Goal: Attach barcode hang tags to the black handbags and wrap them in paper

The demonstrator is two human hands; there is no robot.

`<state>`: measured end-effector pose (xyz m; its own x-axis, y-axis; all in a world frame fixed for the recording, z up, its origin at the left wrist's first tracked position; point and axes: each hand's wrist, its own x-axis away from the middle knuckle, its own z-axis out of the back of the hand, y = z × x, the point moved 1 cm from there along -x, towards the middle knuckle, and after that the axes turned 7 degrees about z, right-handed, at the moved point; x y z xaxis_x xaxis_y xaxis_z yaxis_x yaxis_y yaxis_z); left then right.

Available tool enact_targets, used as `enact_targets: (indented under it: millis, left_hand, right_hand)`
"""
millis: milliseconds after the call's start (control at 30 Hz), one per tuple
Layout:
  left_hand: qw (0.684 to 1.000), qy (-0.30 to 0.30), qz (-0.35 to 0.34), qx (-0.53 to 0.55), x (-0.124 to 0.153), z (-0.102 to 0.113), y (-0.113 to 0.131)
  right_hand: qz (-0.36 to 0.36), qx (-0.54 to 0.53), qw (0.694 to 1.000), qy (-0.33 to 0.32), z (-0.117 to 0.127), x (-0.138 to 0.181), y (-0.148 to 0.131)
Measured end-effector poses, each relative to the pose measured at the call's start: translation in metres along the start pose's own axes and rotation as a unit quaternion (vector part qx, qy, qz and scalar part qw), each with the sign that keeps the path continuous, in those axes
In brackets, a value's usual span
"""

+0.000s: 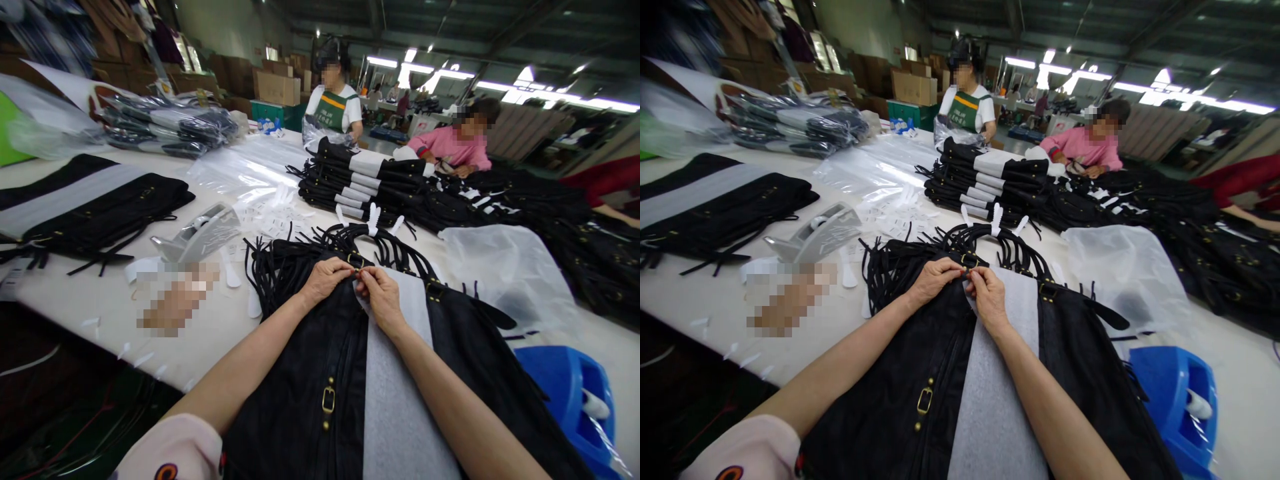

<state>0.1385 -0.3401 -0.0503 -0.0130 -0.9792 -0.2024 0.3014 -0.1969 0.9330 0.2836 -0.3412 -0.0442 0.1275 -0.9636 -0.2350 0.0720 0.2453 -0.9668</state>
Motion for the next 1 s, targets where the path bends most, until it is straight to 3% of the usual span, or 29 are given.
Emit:
enact_targets:
  millis: [333,733,1000]
  left_hand:
    - [0.992,0.0,-0.075,-0.1,0.0026,-0.0029,0.0009]
    - [0.993,-0.004,-0.067,-0.099,0.002,-0.0028,-0.0017]
    - [0.986,-0.001,-0.067,-0.15,0.0014,-0.0033,-0.0016]
  right_hand:
    - [-0.005,-0.001,1.0,-0.003,0.0006,-0.0018,0.0038]
    - [-0.012,0.034,0.999,-0.021,0.0002,-0.003,0.0015]
    - [0.052,0.149,0.987,-0.03,-0.0039,-0.002,0.0089]
